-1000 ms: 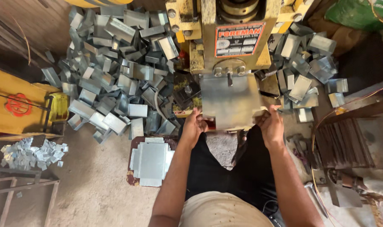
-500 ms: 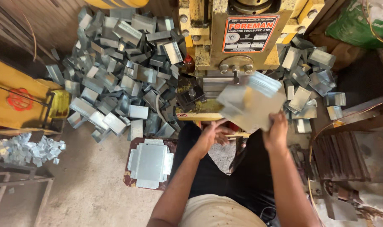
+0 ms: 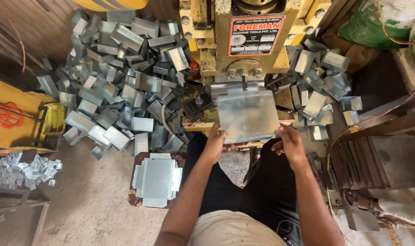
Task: The person repeatedly places rectangular metal sheets into a hydraulic press machine, operates the lever to press the metal, and then removes the processed pieces. The person stacks the finished metal pieces on the floor to the left.
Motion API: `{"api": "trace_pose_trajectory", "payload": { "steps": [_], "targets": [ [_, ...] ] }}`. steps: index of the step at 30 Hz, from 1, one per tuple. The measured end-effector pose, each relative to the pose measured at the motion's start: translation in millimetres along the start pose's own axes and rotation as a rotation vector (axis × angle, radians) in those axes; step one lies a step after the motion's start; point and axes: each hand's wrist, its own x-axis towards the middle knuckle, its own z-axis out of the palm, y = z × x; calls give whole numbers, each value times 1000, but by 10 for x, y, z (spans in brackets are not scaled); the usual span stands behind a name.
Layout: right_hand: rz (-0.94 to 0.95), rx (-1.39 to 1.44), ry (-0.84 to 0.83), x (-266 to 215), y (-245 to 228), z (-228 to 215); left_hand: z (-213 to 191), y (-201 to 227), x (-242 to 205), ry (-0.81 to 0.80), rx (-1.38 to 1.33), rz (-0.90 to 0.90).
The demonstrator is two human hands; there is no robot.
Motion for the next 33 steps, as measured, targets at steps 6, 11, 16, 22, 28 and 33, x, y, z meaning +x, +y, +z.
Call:
{"api": "trace_pose_trajectory", "payload": {
  "steps": [6,11,16,22,28,33],
  "targets": [
    [133,520,-137,151,307,82,-85,-162,-113,114,123,181],
    [197,727,-211,279,332,74,-181,-18,-66,141,133,183],
    [204,710,-186,413,211,84,-122,-13,61,138,9,182],
    [206,767,-192,321,198,194,-250,16,190,166,17,165],
    [209,714,-143,274,75,202,-252,147,109,81,-95,156],
    [212,743,-141,276,45,219,-252,230,87,74,-173,99]
  ]
}}
